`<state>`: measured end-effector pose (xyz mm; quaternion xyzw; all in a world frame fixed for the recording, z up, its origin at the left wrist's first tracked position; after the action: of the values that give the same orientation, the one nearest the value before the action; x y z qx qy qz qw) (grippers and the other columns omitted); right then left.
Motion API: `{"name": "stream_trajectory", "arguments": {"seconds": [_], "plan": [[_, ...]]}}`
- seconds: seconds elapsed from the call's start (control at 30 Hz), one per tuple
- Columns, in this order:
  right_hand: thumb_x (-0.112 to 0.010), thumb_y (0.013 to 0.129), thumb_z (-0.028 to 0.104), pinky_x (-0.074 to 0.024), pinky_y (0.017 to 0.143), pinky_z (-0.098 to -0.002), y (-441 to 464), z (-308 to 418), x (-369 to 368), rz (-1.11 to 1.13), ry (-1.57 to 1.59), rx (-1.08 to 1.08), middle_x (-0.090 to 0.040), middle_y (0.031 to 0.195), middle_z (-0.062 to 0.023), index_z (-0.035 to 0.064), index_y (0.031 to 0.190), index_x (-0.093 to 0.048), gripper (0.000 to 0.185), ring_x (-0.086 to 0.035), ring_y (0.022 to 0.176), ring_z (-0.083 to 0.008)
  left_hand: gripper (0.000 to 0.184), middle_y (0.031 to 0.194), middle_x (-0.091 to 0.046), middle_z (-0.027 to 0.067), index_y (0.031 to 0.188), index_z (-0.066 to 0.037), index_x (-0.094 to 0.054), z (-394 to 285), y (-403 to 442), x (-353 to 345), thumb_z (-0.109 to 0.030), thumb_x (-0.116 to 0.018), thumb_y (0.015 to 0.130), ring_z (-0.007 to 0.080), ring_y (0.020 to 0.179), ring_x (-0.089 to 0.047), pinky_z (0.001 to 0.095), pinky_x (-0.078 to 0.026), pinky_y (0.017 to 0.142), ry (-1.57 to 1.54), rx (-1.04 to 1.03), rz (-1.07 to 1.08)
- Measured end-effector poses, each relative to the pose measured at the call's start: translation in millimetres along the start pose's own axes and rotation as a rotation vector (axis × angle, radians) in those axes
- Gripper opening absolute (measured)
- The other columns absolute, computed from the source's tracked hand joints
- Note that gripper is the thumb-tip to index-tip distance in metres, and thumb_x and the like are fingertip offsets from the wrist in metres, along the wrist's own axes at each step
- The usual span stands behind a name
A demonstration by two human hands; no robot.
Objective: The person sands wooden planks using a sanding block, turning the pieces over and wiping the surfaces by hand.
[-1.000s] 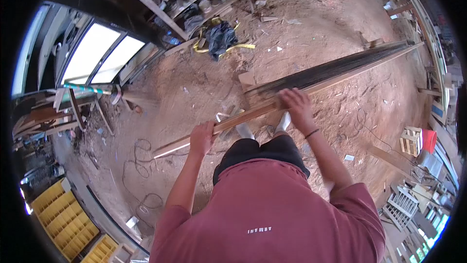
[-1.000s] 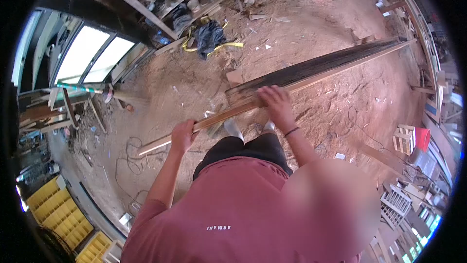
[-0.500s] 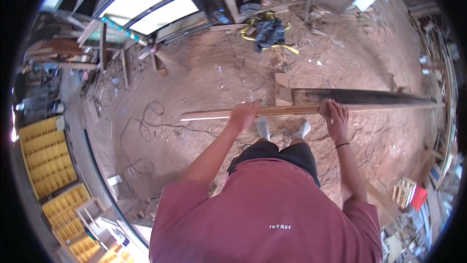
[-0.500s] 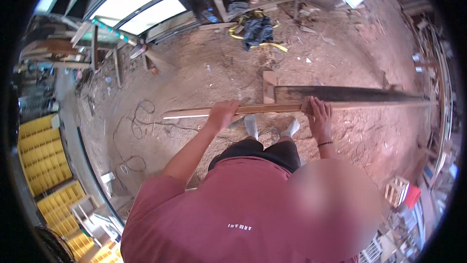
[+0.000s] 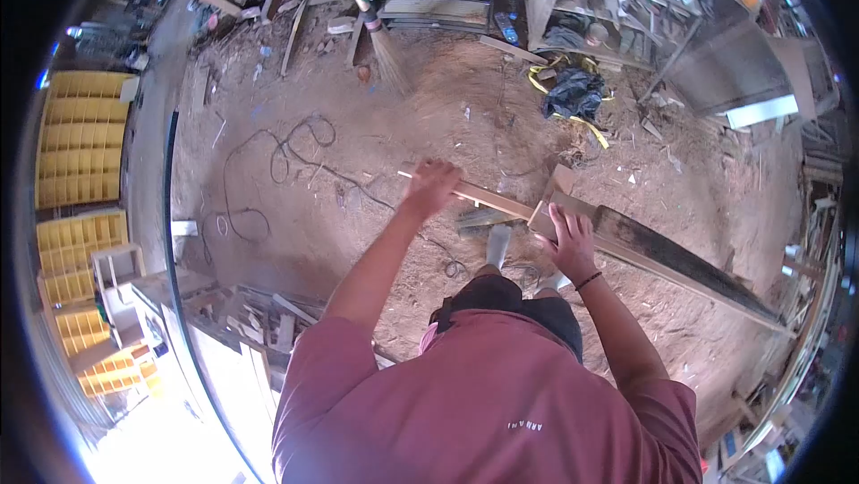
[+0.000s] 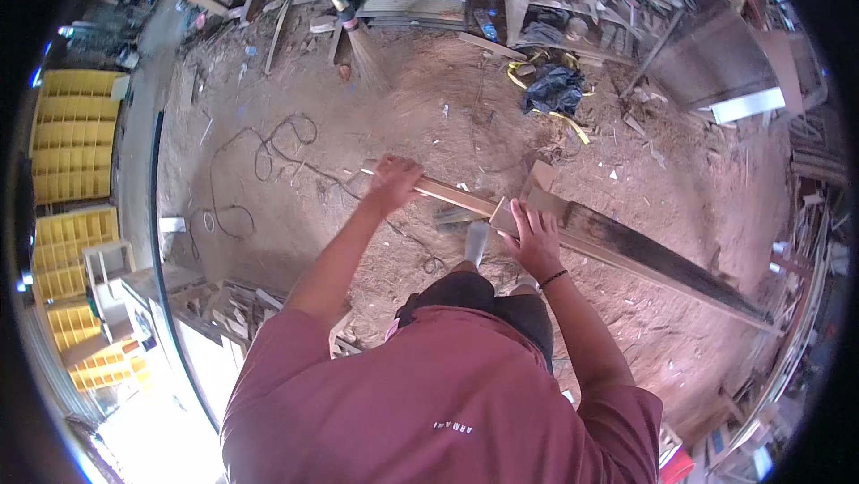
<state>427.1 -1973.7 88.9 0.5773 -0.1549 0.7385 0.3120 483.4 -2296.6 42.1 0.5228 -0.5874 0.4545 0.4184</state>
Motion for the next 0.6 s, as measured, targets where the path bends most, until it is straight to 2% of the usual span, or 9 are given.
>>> {"name": "stream_trajectory", "arguments": {"seconds": [0.13,0.2,0.23,0.3,0.33,0.4,0.43,0.53,0.6], "plan": [[-0.079,0.095,0.045,-0.0487,0.102,-0.0502,36.8,32.7,-16.8,0.048,-0.043,0.090,-0.062,0.143,-0.0133,0.0064,0.161,-0.050,0.082,-0.060,0.114,-0.0354,0.060,0.128,-0.074,0.0067,0.131,-0.017,-0.070,61.8,-29.7,46.7,-0.044,-0.089,0.081,0.0300,0.129,-0.065,0.0495,-0.041,0.118,0.058,0.098,-0.131],[-0.079,0.095,0.045,-0.0486,0.100,-0.0497,58.1,54.3,-22.3,0.021,-0.047,0.159,-0.062,0.142,-0.0137,0.0056,0.161,-0.050,0.082,-0.059,0.113,-0.0350,0.058,0.136,-0.073,0.0049,0.132,-0.017,-0.070,89.6,-37.4,54.2,-0.035,-0.093,0.082,0.0247,0.133,-0.064,0.0465,-0.047,0.115,-0.248,0.209,-0.116],[-0.078,0.096,0.046,-0.0485,0.099,-0.0492,70.2,67.2,-22.8,-0.017,-0.051,0.211,-0.062,0.141,-0.0140,0.0049,0.160,-0.050,0.081,-0.059,0.113,-0.0345,0.058,0.136,-0.073,0.0049,0.132,-0.017,-0.070,98.9,-40.4,44.2,-0.035,-0.093,0.082,0.0247,0.133,-0.064,0.0465,-0.047,0.115,-0.253,0.224,-0.124],[-0.077,0.097,0.046,-0.0483,0.099,-0.0491,91.8,90.3,-31.1,0.002,-0.053,0.240,-0.062,0.139,-0.0132,0.0037,0.158,-0.052,0.078,-0.059,0.112,-0.0337,0.057,0.144,-0.070,0.0039,0.138,-0.019,-0.068,117.7,-49.0,-6.4,-0.022,-0.093,0.086,0.0197,0.139,-0.060,0.0424,-0.055,0.110,-1.082,0.397,-0.026],[-0.078,0.096,0.046,-0.0484,0.100,-0.0497,102.1,101.1,-35.1,-0.005,-0.041,0.244,-0.062,0.138,-0.0128,0.0039,0.158,-0.052,0.079,-0.059,0.112,-0.0343,0.057,0.144,-0.070,0.0039,0.138,-0.019,-0.068,121.0,-52.5,-30.5,-0.022,-0.093,0.086,0.0197,0.139,-0.060,0.0424,-0.055,0.110,-1.090,0.411,-0.041],[-0.078,0.096,0.047,-0.0485,0.100,-0.0496,125.1,125.5,-39.8,-0.038,-0.025,0.279,-0.062,0.134,-0.0126,0.0034,0.156,-0.053,0.079,-0.059,0.112,-0.0344,0.066,0.152,-0.065,0.0045,0.151,-0.021,-0.059,112.4,-52.8,-71.2,-0.013,-0.088,0.092,0.0185,0.140,-0.058,0.0396,-0.060,0.105,-1.684,0.350,-0.193],[-0.078,0.096,0.047,-0.0485,0.100,-0.0496,135.9,137.1,-47.5,-0.030,-0.023,0.296,-0.062,0.134,-0.0126,0.0034,0.156,-0.053,0.079,-0.059,0.112,-0.0344,0.066,0.152,-0.065,0.0045,0.151,-0.021,-0.059,99.6,-55.0,-72.2,-0.013,-0.088,0.092,0.0185,0.140,-0.058,0.0396,-0.060,0.105,-1.689,0.361,-0.209],[-0.079,0.095,0.046,-0.0487,0.101,-0.0492,177.4,172.7,-69.3,-0.027,0.029,0.309,-0.062,0.134,-0.0127,0.0031,0.157,-0.053,0.080,-0.059,0.113,-0.0339,0.079,0.157,-0.059,0.0049,0.165,-0.020,-0.043,66.4,-57.5,-80.7,-0.003,-0.079,0.098,0.0244,0.142,-0.059,0.0422,-0.057,0.113,-2.254,0.281,-0.476],[-0.080,0.094,0.043,-0.0487,0.102,-0.0489,205.3,200.8,-74.0,-0.056,0.056,0.345,-0.062,0.133,-0.0128,0.0037,0.157,-0.052,0.080,-0.059,0.115,-0.0338,0.081,0.158,-0.058,0.0049,0.166,-0.023,-0.042,56.1,-54.1,-101.4,-0.003,-0.080,0.097,0.0249,0.142,-0.059,0.0429,-0.057,0.113,-2.316,0.233,-0.592]]}}
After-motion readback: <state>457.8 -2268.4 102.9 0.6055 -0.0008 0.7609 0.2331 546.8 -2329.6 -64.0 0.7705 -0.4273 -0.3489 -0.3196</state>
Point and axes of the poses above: each hand's wrist, its own y-axis towards the middle knuckle, its own x-axis out of the back of the hand, z = x × y, the point moved 7 cm from there along y, towards the middle knuckle
